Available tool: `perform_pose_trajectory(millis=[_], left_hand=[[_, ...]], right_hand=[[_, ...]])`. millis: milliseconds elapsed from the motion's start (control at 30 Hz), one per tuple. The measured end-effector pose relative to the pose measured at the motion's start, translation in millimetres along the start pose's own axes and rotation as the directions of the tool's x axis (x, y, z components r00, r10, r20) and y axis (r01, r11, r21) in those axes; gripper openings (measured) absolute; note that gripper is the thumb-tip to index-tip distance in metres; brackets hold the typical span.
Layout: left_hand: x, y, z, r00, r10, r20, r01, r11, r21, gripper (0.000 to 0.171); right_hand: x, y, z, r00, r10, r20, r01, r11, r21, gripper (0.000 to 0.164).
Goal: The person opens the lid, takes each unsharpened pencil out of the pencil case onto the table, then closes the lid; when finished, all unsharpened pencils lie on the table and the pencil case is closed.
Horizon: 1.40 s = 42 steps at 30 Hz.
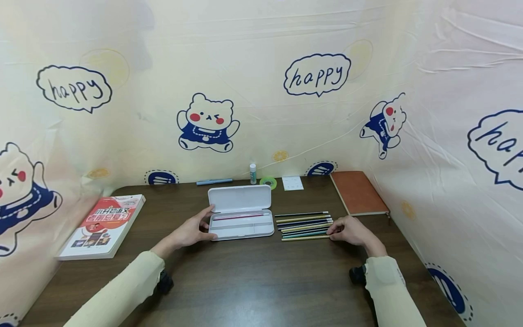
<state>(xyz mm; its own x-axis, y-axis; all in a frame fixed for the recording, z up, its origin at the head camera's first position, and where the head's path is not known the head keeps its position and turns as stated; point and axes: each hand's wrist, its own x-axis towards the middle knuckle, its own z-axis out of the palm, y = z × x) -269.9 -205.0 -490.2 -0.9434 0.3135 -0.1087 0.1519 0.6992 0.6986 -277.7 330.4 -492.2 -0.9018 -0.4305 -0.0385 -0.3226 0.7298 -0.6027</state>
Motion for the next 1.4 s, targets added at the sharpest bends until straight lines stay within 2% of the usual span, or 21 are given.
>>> perform_pose_trajectory(millis=[367,667,867,1400], left_hand=[[-0.9,1.3,0.9,1.000,-0.021,0.002,0.021,1.000,-0.004,0.103],[-1.2,1.6,0.1,1.000,-0.022,-0.002,0.022,1.000,-0.004,0.103],[-1.2,1.4,0.2,1.000,-0.020,-0.002,0.020,1.000,-0.005,0.103],[0.4,0.6,0.8,1.000,-0.029,-0.002,0.029,0.999,-0.012,0.104]], right_hand=[[14,-20,-2,1.000,-0.006,0.027,0.004,0.994,0.108,0.017],[39,-47,8,0.999,-0.040,-0.011,0.041,0.997,0.071,0.020],[55,-66,14,0.997,-0.080,0.006,0.079,0.992,0.096,0.025],[98,-108,40,0.985,-0.168,0.044,0.166,0.985,0.047,0.027]])
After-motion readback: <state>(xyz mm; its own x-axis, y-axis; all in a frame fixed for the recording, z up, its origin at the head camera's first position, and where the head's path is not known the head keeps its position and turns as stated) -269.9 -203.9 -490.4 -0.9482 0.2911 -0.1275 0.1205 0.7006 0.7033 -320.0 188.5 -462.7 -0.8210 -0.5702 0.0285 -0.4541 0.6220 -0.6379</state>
